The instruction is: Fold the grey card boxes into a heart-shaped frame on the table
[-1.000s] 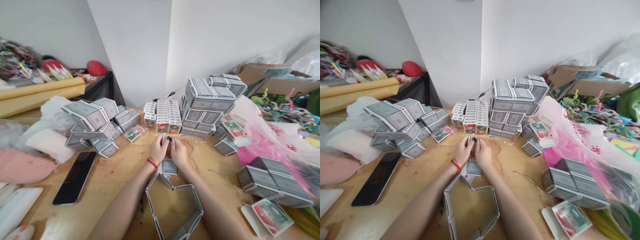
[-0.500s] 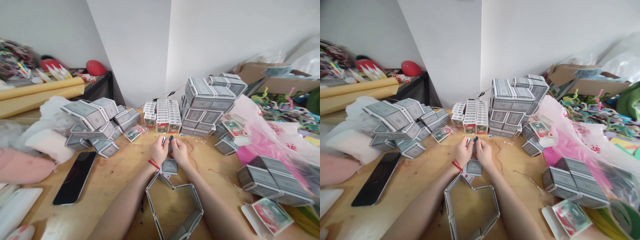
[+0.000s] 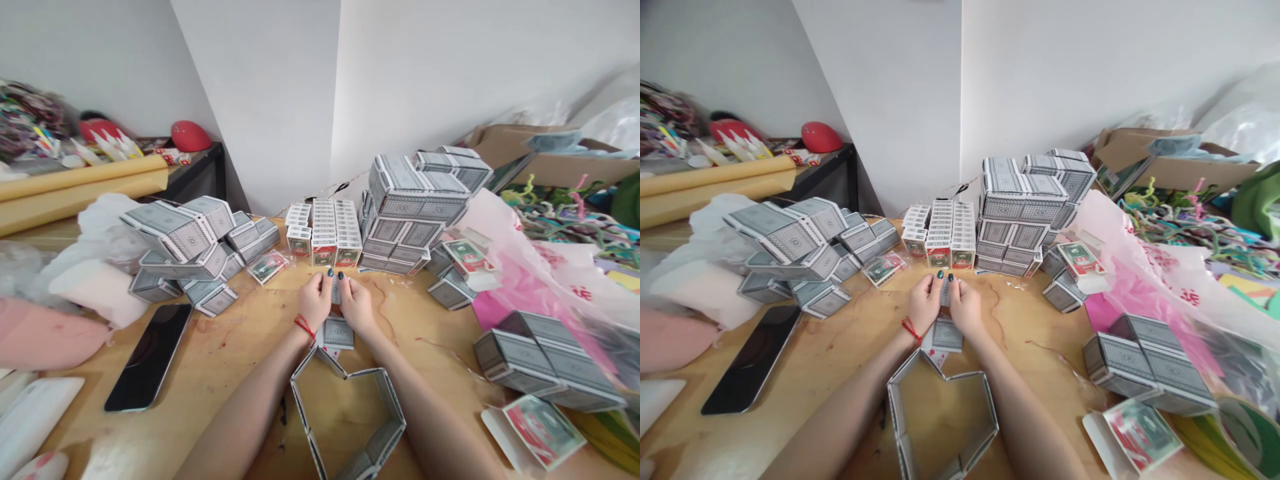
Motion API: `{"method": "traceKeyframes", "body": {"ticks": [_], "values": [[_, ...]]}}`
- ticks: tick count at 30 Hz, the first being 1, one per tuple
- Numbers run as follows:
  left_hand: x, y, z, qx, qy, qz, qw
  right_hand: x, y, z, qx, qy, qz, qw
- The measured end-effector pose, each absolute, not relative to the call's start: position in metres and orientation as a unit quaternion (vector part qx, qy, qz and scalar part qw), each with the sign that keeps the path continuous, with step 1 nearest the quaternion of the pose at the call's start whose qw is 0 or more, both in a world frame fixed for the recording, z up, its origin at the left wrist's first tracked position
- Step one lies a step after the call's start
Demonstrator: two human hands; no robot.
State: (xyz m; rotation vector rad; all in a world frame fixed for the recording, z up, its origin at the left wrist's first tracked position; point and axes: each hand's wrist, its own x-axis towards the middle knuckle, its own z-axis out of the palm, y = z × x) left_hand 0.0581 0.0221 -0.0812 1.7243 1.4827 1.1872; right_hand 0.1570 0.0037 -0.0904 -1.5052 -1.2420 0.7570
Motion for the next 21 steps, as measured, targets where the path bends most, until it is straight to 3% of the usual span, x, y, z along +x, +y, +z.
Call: {"method": "traceKeyframes", "body": {"ticks": [4, 12, 21], "values": [[0.0577, 0.0229, -0.083, 0.672, 0.576, 0.402, 0.236, 0.1595, 0.0029, -0.091, -0.648, -0.551, 0.238, 0.469], [0.0576, 0.0215, -0.0824, 0.7, 0.604, 0.364, 0.11, 0.1556, 0.0004, -0.0913, -0.661, -0.563, 0.211, 0.449], [0.0545, 0.0269, -0.0855, 0.665, 0.568, 0.417, 0.247, 0.1567, 0.0008, -0.0904, -0.63, -0.515, 0.305, 0.496]]}}
